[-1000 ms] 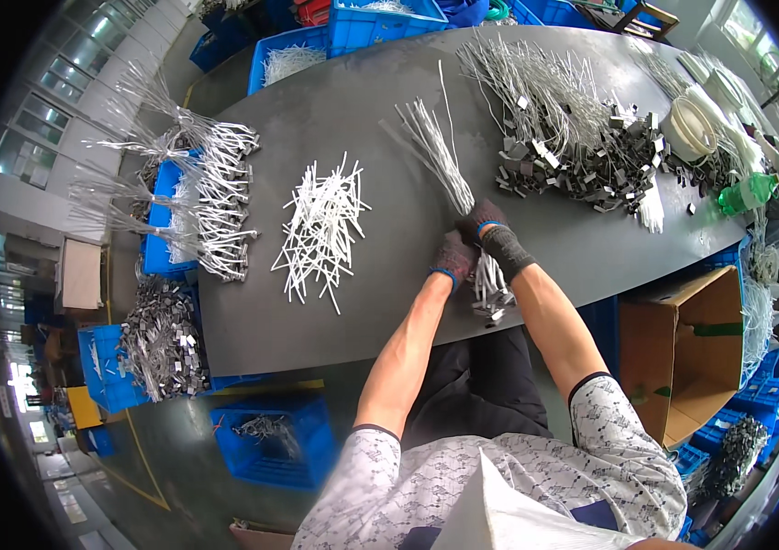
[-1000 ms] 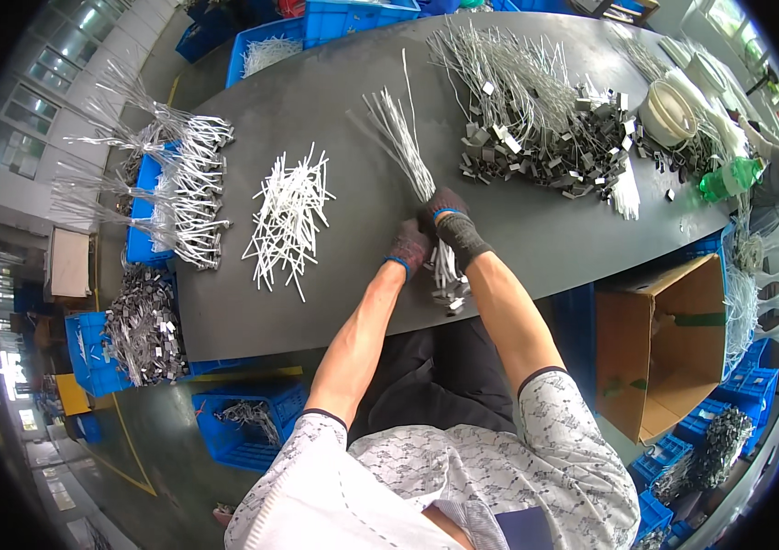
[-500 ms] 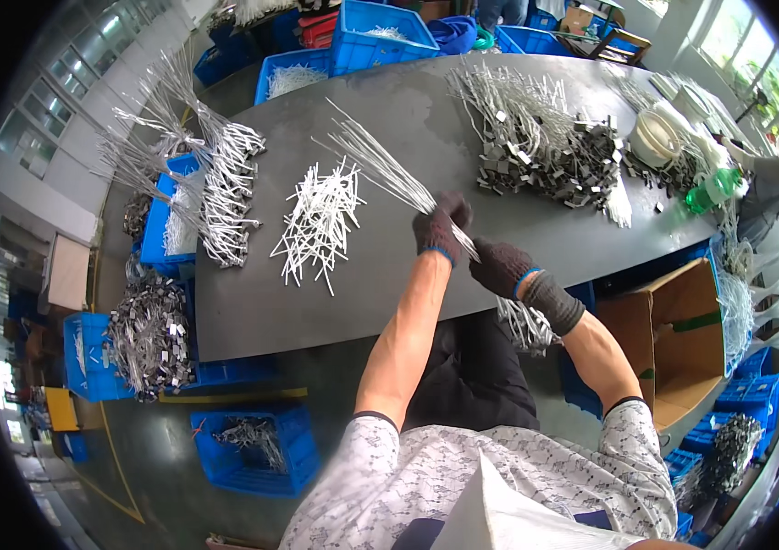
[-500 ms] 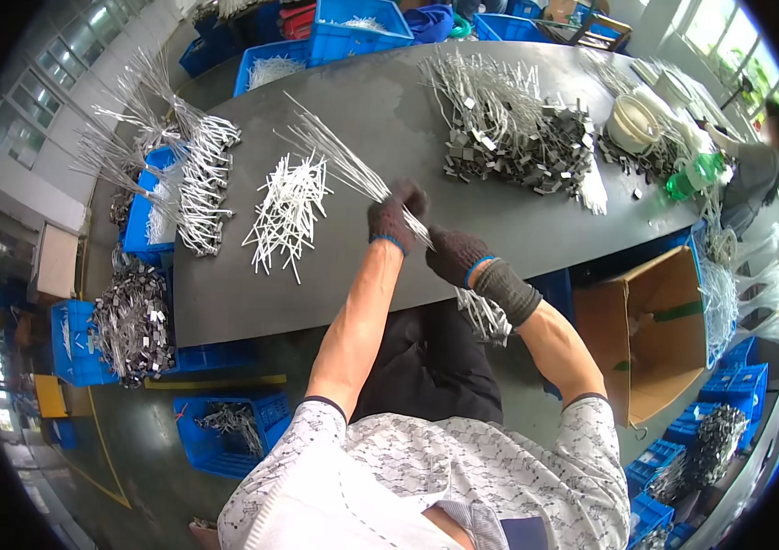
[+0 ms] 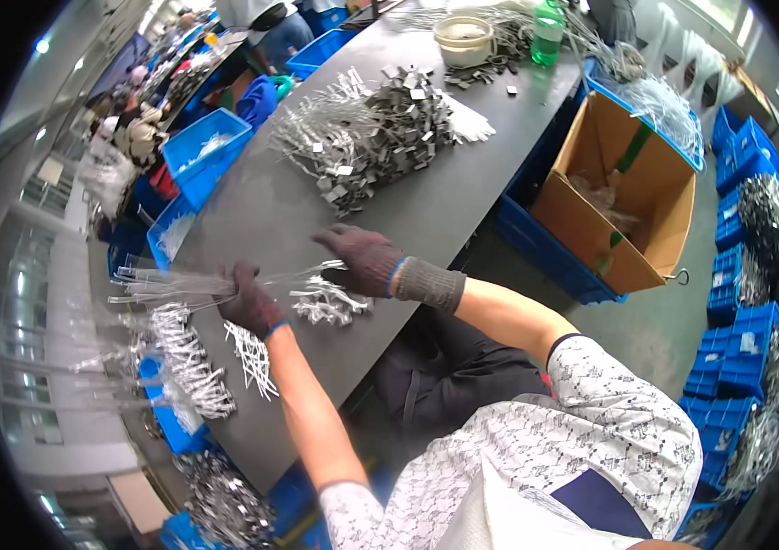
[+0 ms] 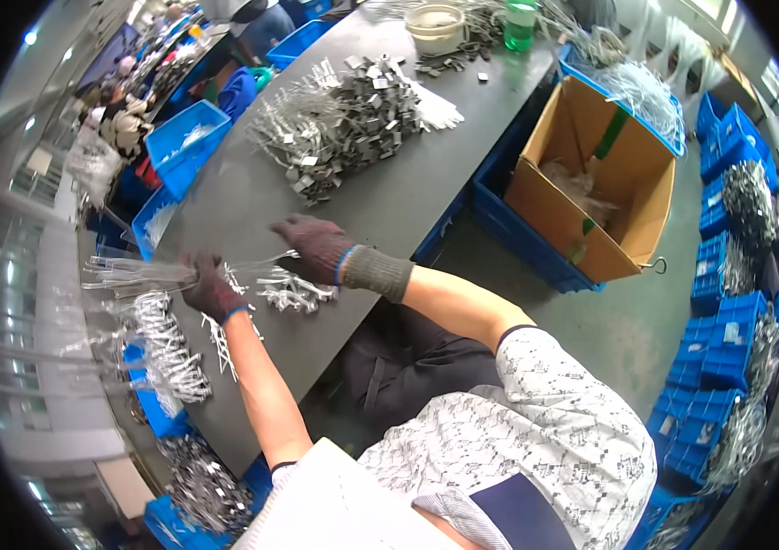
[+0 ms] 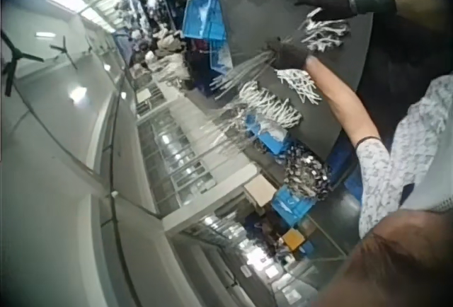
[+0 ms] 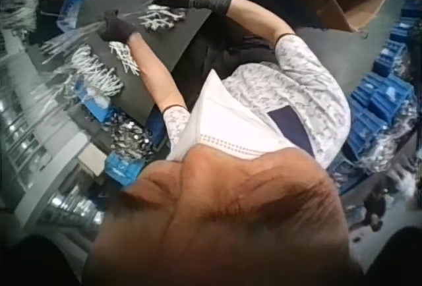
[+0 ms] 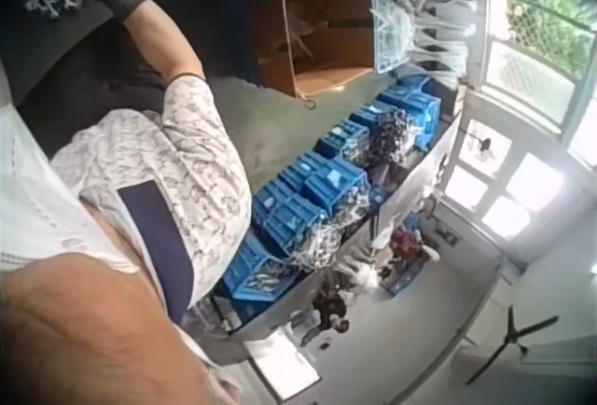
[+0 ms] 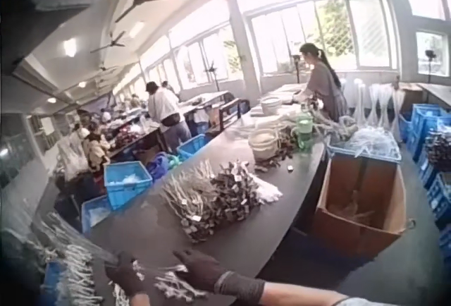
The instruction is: Sorting and bundling thin metal wires into organized groups on a factory workbench.
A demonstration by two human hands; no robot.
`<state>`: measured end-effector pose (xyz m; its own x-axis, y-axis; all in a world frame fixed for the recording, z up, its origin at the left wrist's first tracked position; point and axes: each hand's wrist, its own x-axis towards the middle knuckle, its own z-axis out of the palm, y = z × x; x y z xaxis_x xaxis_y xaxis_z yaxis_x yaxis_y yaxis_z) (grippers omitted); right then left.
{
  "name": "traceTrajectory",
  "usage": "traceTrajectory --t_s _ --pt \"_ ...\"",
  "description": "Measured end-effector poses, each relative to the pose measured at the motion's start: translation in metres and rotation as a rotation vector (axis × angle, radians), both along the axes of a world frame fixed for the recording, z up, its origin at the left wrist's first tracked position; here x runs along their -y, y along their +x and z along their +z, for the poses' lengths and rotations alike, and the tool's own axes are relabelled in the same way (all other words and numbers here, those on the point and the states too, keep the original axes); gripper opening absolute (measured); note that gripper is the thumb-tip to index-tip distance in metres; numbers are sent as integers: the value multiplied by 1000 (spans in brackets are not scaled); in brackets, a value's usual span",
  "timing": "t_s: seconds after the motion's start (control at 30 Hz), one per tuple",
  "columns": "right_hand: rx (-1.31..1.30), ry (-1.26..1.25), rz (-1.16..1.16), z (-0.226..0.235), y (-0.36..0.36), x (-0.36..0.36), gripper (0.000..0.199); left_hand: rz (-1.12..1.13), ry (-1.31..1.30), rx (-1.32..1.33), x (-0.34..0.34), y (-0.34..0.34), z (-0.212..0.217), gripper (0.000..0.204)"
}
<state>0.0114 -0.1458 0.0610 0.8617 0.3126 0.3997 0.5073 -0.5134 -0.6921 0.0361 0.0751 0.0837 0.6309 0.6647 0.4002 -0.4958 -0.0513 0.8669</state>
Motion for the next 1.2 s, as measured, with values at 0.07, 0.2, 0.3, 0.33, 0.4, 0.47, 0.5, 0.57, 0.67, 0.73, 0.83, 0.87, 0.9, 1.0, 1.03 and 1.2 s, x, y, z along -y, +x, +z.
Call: traceTrajectory --t_s 0.07,0.2,0.3,0.33,0.4,0.47,0.5,0.57,0.67,0.73,0.83,0.87,0.9,1.0,1.03,1.2 --pt "-109 2 -115 -65 18 33 50 198 -180 -302 -26 16 -17 29" --pt "-312 -40 -385 -168 44 141 34 310 -261 -229 -36 31 -6 32" --pt "-320 -172 -570 -216 81 209 31 261 -300 -180 -23 36 13 28" --pt "-328 -168 -561 -217 98 216 31 251 -288 -118 -5 30 23 26" --pt "-287 -183 -683 -214 135 224 33 250 -175 -163 -40 28 -8 24" --pt "-271 -203 -766 -218 172 230 29 212 -28 -346 -50 34 -21 20" --pt "-255 -231 -868 -223 190 237 26 208 -88 -319 -44 41 -24 20" --pt "-271 -302 -934 -248 215 282 29 248 -172 -431 18 64 -6 22" --pt "-289 -298 -884 -235 232 244 29 338 -166 -489 -37 55 -17 32" --pt "-256 -318 -866 -236 236 254 28 335 -268 -501 -33 63 -16 31" --pt "-213 -302 -869 -236 232 264 26 184 -243 -356 1 49 5 21" --pt "-191 -270 -873 -234 229 262 25 219 -250 -360 7 48 15 19" --pt "-194 -270 -871 -232 224 262 25 88 -218 -311 -2 44 21 17" --pt "-122 -194 -866 -228 207 258 23 9 -171 -267 -10 34 28 15" --pt "-125 -166 -847 -230 198 259 22 13 -175 -272 -14 38 22 17" --pt "-145 -99 -785 -233 131 237 19 203 -191 -393 -21 37 4 29"
